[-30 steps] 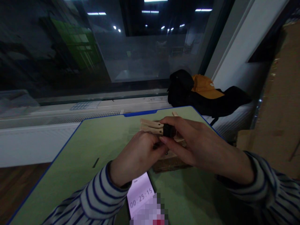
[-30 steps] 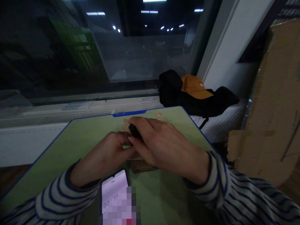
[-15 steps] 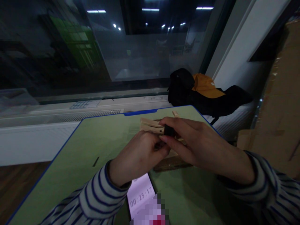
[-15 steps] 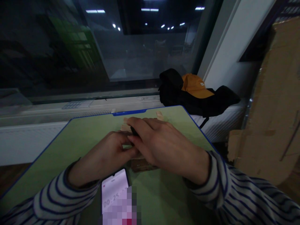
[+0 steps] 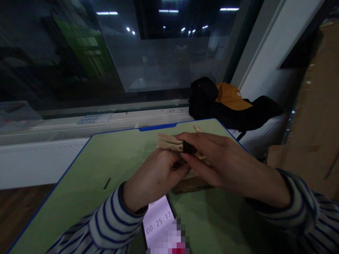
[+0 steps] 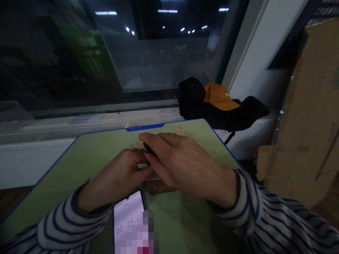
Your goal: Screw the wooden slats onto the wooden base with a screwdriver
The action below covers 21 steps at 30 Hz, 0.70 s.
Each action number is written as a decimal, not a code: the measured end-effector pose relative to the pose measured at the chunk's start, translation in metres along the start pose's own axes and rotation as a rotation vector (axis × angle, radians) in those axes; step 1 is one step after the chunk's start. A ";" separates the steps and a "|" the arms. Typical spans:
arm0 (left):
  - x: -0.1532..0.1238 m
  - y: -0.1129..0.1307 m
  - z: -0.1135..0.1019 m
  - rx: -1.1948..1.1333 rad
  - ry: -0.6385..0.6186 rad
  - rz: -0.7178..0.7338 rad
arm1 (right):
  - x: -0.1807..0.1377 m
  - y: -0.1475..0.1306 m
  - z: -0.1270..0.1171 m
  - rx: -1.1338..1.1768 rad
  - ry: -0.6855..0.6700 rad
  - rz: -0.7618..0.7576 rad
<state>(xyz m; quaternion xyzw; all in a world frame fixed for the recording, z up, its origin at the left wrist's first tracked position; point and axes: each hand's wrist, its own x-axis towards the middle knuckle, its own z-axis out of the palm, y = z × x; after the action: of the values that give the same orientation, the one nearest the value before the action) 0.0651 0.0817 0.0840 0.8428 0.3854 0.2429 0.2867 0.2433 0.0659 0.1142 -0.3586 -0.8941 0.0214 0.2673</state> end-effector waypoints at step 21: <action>0.000 0.003 -0.003 -0.015 -0.044 -0.048 | -0.002 0.002 0.002 -0.002 0.037 -0.015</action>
<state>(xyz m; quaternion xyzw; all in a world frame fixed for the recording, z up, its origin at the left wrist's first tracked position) 0.0648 0.0811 0.0886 0.8364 0.3971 0.2203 0.3069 0.2449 0.0668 0.1116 -0.3527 -0.8917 0.0118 0.2835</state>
